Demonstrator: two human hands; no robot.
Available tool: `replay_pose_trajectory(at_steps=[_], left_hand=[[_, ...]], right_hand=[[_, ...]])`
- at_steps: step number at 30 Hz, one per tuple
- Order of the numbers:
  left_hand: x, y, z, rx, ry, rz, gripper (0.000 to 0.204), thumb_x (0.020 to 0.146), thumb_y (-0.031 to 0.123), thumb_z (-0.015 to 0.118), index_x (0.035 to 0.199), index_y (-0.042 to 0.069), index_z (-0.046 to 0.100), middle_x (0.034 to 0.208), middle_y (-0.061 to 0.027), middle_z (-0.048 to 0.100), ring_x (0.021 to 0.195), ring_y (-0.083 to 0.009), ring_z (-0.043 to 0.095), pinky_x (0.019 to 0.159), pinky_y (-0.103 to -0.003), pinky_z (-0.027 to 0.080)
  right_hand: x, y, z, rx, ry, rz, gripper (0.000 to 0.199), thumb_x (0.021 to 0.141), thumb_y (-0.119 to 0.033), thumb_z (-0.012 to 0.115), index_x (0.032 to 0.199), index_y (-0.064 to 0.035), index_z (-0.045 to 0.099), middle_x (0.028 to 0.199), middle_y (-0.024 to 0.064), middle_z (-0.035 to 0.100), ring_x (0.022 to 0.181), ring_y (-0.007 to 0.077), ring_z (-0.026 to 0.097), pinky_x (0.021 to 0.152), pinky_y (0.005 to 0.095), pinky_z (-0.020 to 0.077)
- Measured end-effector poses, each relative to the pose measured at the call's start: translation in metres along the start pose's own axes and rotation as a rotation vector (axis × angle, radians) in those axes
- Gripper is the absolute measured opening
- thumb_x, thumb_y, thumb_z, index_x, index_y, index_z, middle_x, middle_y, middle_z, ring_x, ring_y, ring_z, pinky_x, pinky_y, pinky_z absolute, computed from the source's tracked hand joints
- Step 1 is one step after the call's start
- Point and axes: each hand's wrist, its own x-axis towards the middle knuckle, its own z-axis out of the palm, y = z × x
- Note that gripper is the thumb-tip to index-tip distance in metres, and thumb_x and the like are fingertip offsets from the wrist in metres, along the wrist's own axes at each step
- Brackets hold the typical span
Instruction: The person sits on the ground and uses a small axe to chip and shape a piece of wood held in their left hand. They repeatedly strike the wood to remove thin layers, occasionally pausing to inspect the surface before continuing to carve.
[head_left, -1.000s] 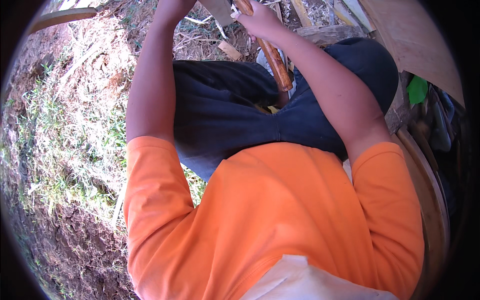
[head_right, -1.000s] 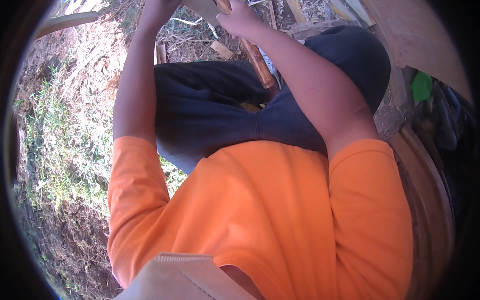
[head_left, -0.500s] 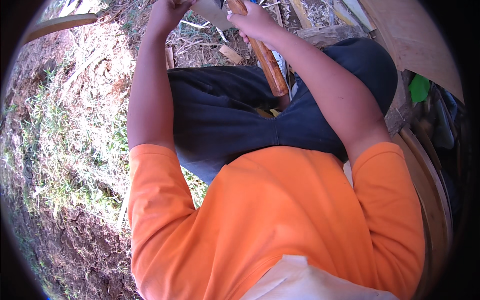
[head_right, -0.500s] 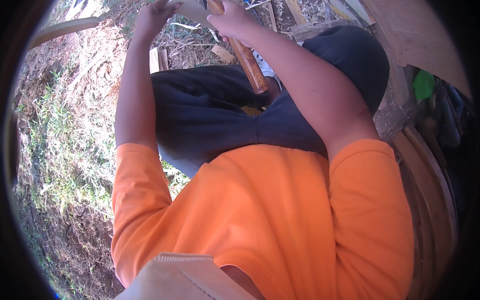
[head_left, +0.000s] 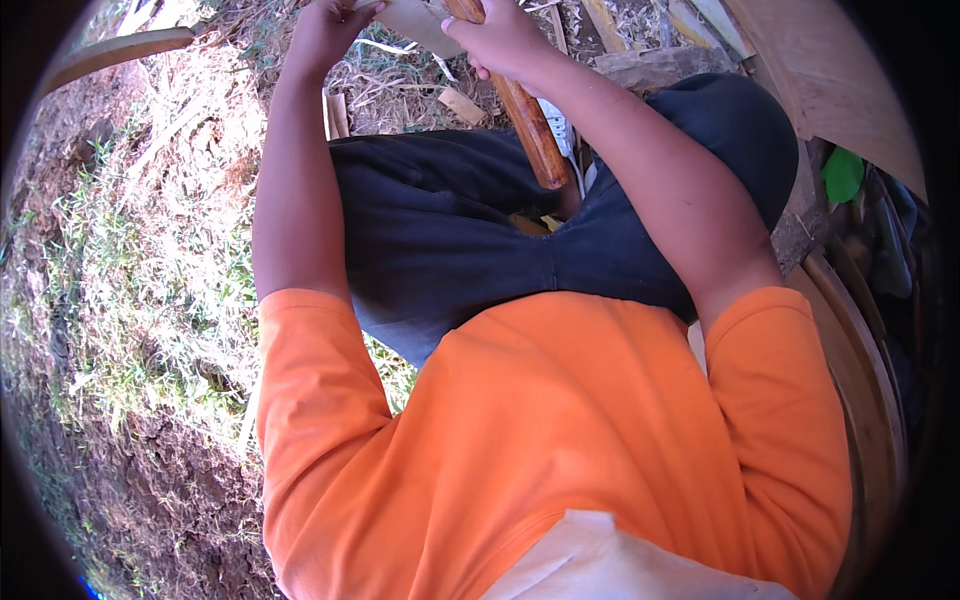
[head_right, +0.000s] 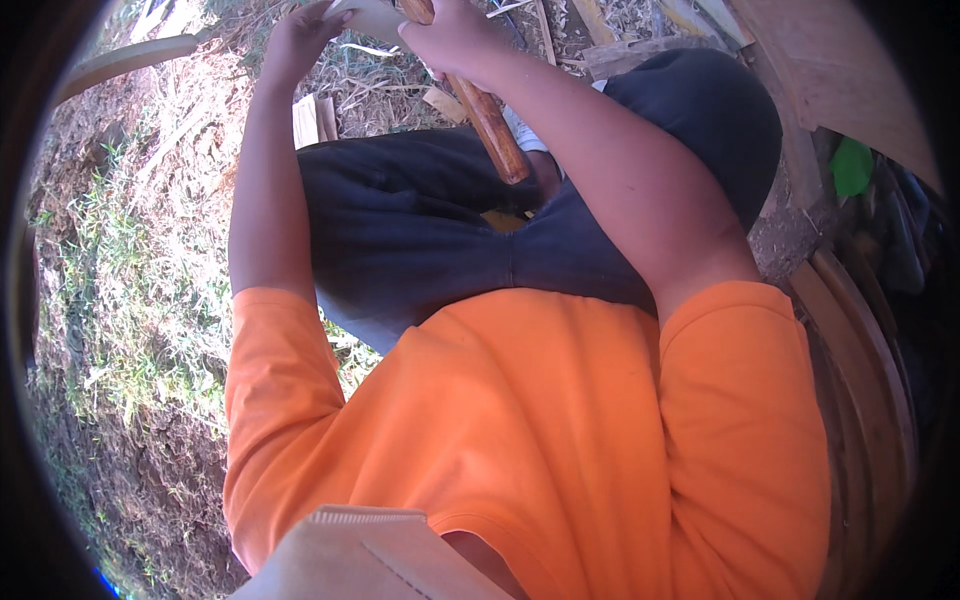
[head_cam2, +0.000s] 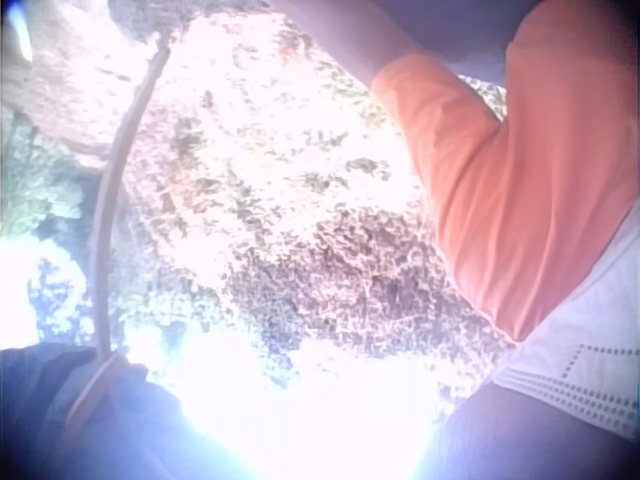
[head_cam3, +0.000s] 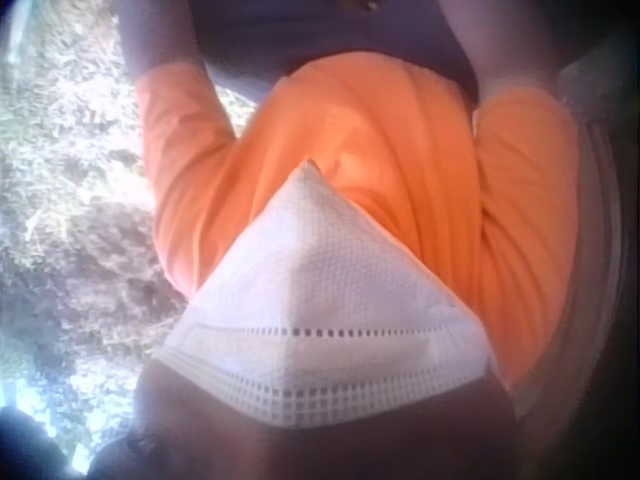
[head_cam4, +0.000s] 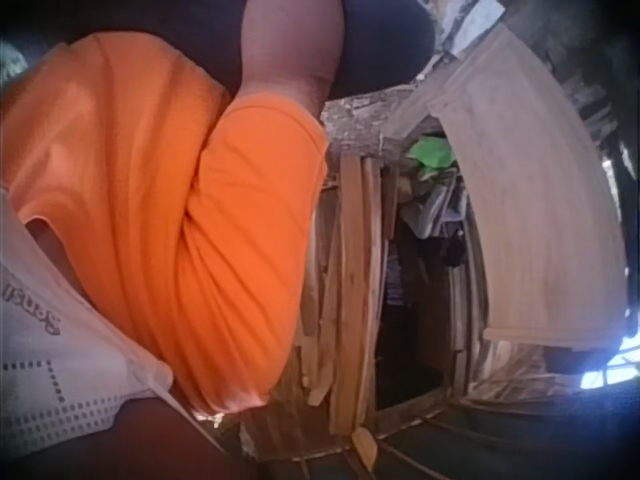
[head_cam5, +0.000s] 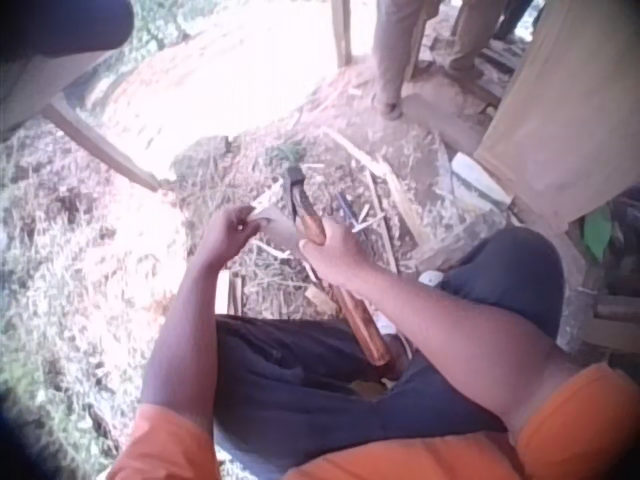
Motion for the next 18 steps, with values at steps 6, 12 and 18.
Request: replay_pose_trajectory(at_steps=[6, 12, 18], left_hand=[[0.006, -0.010, -0.002, 0.141, -0.065, 0.044, 0.016, 0.087, 0.012, 0.078, 0.100, 0.002, 0.075, 0.079, -0.0168, 0.072, 0.070, -0.0174, 0.064, 0.065, -0.037, 0.051], [-0.004, -0.009, 0.004, -0.011, -0.002, -0.035, 0.018, 0.088, 0.012, 0.077, 0.104, 0.002, 0.076, 0.081, -0.0148, 0.073, 0.072, -0.0151, 0.064, 0.067, -0.035, 0.053], [0.008, 0.011, 0.000, 0.016, -0.055, 0.009, 0.016, 0.087, 0.012, 0.077, 0.099, 0.001, 0.075, 0.074, -0.0140, 0.068, 0.065, -0.0159, 0.057, 0.062, -0.037, 0.048]], right_hand=[[0.004, 0.029, 0.012, -0.066, -0.023, 0.066, 0.037, 0.089, -0.030, 0.069, 0.116, -0.0054, 0.065, 0.088, 0.0173, 0.069, 0.080, 0.0316, 0.071, 0.073, 0.0461, 0.0545], [-0.002, -0.010, -0.007, -0.012, -0.079, 0.059, 0.037, 0.088, -0.028, 0.070, 0.117, -0.0060, 0.065, 0.092, 0.0178, 0.070, 0.085, 0.0336, 0.072, 0.075, 0.0466, 0.0549], [0.007, 0.073, 0.021, -0.210, 0.119, -0.182, 0.041, 0.090, -0.025, 0.069, 0.123, -0.0030, 0.062, 0.088, 0.0159, 0.068, 0.074, 0.0285, 0.069, 0.068, 0.0438, 0.0552]])
